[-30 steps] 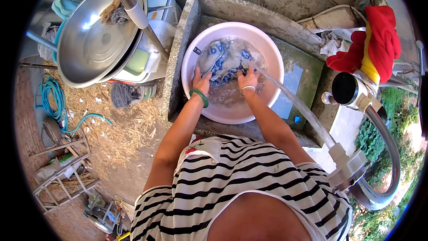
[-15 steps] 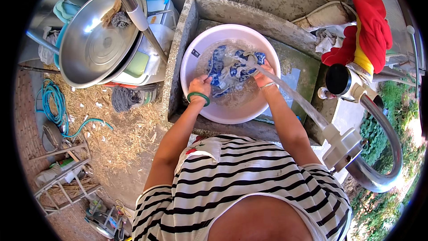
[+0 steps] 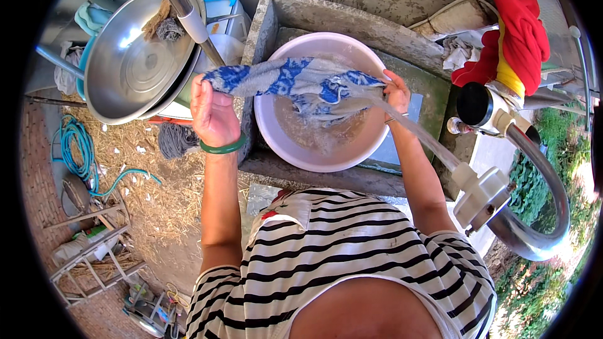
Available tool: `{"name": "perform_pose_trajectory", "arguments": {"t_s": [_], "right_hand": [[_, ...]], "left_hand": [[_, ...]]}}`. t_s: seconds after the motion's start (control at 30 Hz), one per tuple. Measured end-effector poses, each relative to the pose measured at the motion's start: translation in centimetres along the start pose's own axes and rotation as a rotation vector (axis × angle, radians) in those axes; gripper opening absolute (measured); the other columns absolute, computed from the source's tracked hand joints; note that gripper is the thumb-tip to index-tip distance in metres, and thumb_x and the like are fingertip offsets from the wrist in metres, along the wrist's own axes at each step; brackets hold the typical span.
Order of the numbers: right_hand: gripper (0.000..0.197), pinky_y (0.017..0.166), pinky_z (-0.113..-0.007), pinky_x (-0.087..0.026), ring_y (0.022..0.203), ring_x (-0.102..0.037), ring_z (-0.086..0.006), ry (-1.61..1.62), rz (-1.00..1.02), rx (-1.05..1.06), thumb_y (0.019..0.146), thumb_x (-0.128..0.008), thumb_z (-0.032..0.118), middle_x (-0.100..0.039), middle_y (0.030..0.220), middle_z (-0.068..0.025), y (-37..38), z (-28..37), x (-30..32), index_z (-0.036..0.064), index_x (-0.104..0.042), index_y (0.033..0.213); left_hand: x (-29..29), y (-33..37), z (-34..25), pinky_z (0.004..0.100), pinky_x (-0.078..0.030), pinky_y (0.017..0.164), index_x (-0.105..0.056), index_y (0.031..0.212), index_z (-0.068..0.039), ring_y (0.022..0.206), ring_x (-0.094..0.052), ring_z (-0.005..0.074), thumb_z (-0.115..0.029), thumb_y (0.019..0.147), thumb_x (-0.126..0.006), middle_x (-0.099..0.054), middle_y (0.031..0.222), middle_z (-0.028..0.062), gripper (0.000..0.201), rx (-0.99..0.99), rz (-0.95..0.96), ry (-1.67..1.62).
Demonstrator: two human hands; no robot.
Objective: The person rinses a blue and white rag in a bowl of water at an outdoor sink, wrings it out, and then carries the bowl through a courtyard into a building.
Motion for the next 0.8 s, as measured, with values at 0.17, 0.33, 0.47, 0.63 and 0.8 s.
{"name": "perform_pose_trajectory", "arguments": {"t_s": [0.17, 0.33, 0.47, 0.63, 0.8], "right_hand": [[0.035, 0.077, -0.030, -0.046, 0.084, -0.062, -0.0245, -0.652, 0.158, 0.162, 0.078, -0.043, 0.002, -0.066, 0.092, -0.0176, -0.4, -4.2, 0.0, 0.0109, -0.068, 0.101], [0.040, 0.095, -0.042, -0.040, 0.106, -0.054, -0.0368, -0.961, 0.209, 0.145, 0.081, -0.055, 0.032, -0.059, 0.110, -0.0223, 0.2, -3.5, -3.1, 0.0142, -0.060, 0.117], [0.055, 0.098, -0.045, -0.037, 0.118, -0.046, -0.0377, -1.166, 0.174, -0.104, 0.079, -0.056, 0.047, -0.053, 0.125, -0.0183, -0.1, -6.7, -5.6, 0.0162, -0.052, 0.124], [0.040, 0.089, -0.038, -0.042, 0.104, -0.053, -0.0333, -0.716, 0.407, -0.107, 0.070, -0.068, 0.033, -0.055, 0.118, -0.0173, -3.0, -6.1, -11.8, 0.0048, -0.064, 0.098], [0.018, 0.084, -0.034, -0.042, 0.097, -0.055, -0.0249, -0.284, 0.627, 0.495, 0.066, -0.068, 0.009, -0.055, 0.108, -0.0125, -12.5, 3.1, -15.3, -0.0016, -0.056, 0.075]], "left_hand": [[5.6, -4.2, 8.4, 0.0230, -0.040, 0.068, -0.059, 0.082, -0.009, 0.068, -0.052, 0.0092, -0.017, 0.082, -0.061, -0.059, 0.076, 0.0008, 0.009, 0.550, -0.195, 0.437], [8.1, -7.8, 12.9, 0.0303, -0.040, 0.093, -0.037, 0.131, 0.009, 0.116, -0.049, 0.0231, -0.027, 0.081, -0.065, -0.050, 0.125, 0.0198, 0.068, 0.688, -0.148, 1.071], [6.3, -9.0, 14.2, 0.0505, -0.033, 0.098, -0.020, 0.143, -0.005, 0.131, -0.029, 0.0341, -0.043, 0.078, -0.064, -0.027, 0.143, 0.0219, 0.087, 0.978, -0.152, 0.839], [5.1, -9.4, 15.7, 0.0712, -0.027, 0.090, -0.007, 0.146, -0.017, 0.132, -0.019, 0.0449, -0.059, 0.076, -0.060, -0.009, 0.150, 0.0162, 0.098, 1.434, -0.721, 0.137], [8.5, -6.6, 19.6, 0.0517, -0.042, 0.093, -0.051, 0.117, -0.010, 0.101, -0.056, 0.0313, -0.067, 0.077, -0.053, -0.058, 0.108, 0.0152, 0.070, 1.157, -0.310, -0.383]]}}
Point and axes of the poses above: each hand's wrist, its own y-axis towards the middle knuckle, its own x-axis out of the back of the hand, z = x × y, the point moved 4 cm from there along y, towards the middle knuckle
